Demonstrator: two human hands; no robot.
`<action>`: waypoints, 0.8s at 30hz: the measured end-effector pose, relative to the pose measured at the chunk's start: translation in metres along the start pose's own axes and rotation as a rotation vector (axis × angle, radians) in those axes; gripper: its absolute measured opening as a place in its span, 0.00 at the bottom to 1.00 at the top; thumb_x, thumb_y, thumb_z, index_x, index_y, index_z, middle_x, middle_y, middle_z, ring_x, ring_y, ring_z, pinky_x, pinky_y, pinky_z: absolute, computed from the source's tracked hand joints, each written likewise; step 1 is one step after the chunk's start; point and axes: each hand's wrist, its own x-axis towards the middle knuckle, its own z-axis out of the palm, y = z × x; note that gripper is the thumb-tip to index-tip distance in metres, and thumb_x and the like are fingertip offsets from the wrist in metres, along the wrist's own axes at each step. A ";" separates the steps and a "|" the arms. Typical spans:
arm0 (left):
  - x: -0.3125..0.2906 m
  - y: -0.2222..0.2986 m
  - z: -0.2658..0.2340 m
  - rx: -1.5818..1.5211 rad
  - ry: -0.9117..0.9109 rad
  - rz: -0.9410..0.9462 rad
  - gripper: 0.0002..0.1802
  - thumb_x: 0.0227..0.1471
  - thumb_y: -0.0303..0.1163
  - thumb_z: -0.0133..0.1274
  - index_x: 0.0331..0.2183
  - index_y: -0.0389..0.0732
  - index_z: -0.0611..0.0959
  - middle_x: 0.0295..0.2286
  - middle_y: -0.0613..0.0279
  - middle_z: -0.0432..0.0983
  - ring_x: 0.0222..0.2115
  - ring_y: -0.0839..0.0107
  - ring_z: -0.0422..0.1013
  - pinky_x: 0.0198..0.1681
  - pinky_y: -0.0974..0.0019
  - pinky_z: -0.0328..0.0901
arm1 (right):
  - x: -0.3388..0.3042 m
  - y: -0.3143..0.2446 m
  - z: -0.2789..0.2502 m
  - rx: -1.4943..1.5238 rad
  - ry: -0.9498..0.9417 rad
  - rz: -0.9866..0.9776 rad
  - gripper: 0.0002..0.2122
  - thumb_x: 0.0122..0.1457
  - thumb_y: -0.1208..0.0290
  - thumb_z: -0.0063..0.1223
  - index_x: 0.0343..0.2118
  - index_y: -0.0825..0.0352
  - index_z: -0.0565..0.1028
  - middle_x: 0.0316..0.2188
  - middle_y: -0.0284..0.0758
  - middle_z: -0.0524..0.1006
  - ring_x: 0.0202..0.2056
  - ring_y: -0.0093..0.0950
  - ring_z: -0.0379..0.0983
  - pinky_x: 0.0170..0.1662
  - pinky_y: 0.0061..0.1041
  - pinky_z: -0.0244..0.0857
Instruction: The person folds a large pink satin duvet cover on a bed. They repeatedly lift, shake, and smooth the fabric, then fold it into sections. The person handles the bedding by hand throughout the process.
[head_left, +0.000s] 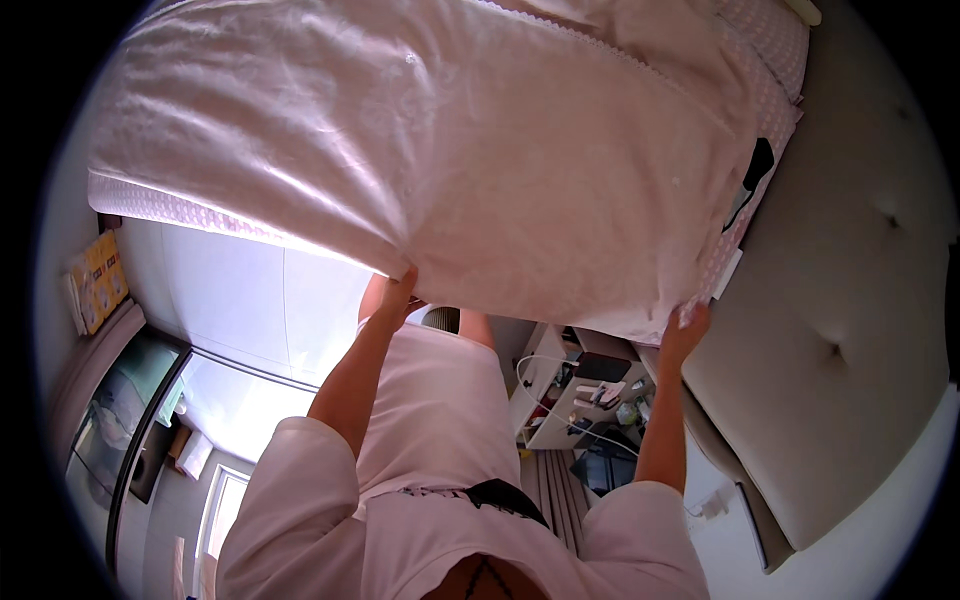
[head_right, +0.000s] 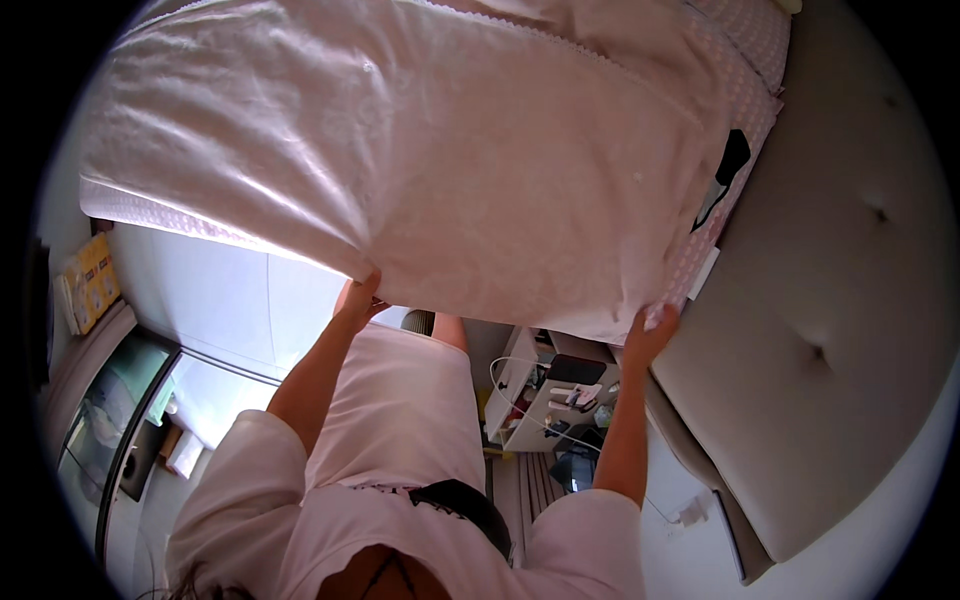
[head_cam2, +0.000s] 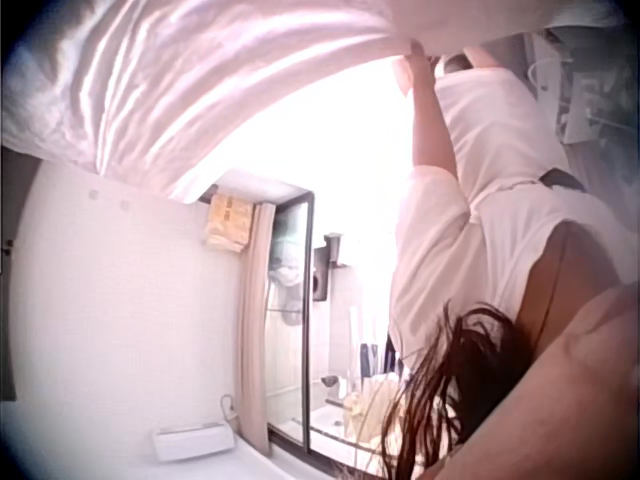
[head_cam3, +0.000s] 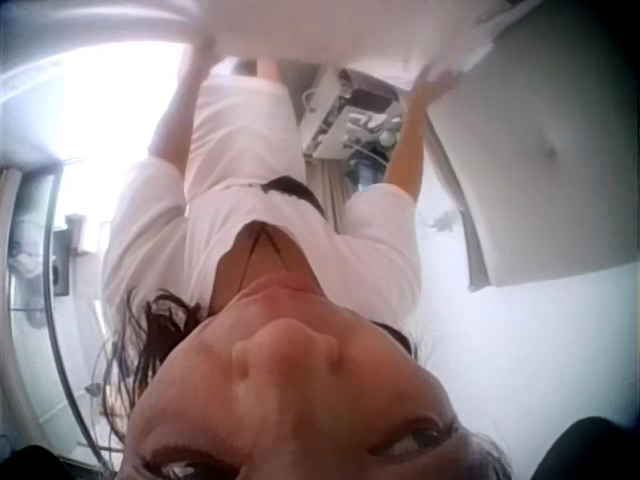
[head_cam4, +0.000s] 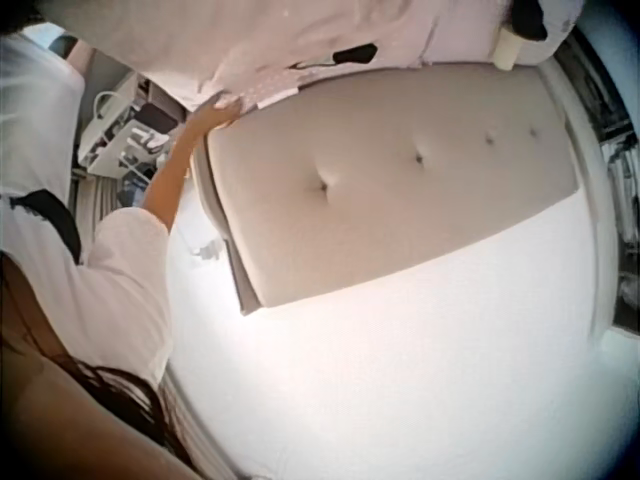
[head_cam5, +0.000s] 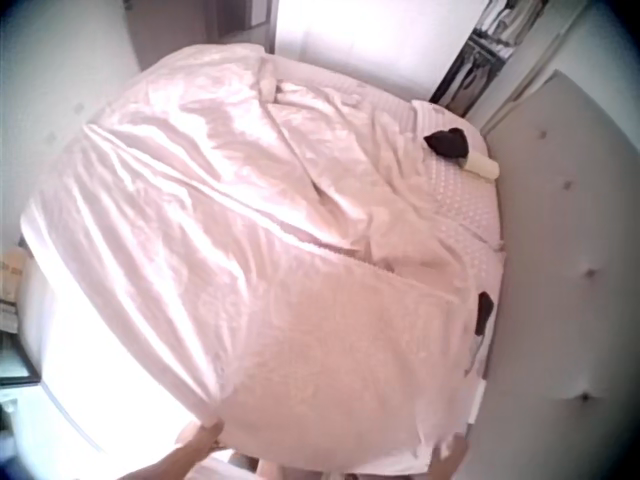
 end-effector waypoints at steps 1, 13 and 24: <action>0.000 -0.003 -0.005 -0.013 0.006 0.019 0.24 0.50 0.41 0.42 0.46 0.42 0.58 0.40 0.56 0.64 0.38 0.63 0.65 0.40 0.62 0.63 | 0.045 -0.058 -0.009 0.166 -0.005 0.068 0.23 0.42 0.73 0.52 0.45 0.65 0.63 0.45 0.48 0.60 0.48 0.42 0.53 0.50 0.35 0.49; 0.015 0.056 -0.121 -0.301 0.378 0.300 0.20 0.44 0.51 0.46 0.31 0.44 0.69 0.25 0.66 0.68 0.28 0.72 0.64 0.32 0.66 0.58 | 0.227 -0.102 0.060 -0.511 -0.361 -0.073 0.24 0.49 0.60 0.41 0.51 0.59 0.58 0.52 0.41 0.55 0.52 0.41 0.49 0.51 0.42 0.46; 0.061 0.201 -0.255 0.128 1.177 0.482 0.29 0.45 0.49 0.45 0.35 0.29 0.73 0.31 0.47 0.72 0.30 0.60 0.69 0.33 0.61 0.64 | 0.211 -0.125 0.036 -0.393 -0.221 0.010 0.13 0.47 0.71 0.43 0.35 0.70 0.69 0.30 0.45 0.72 0.32 0.44 0.68 0.37 0.35 0.62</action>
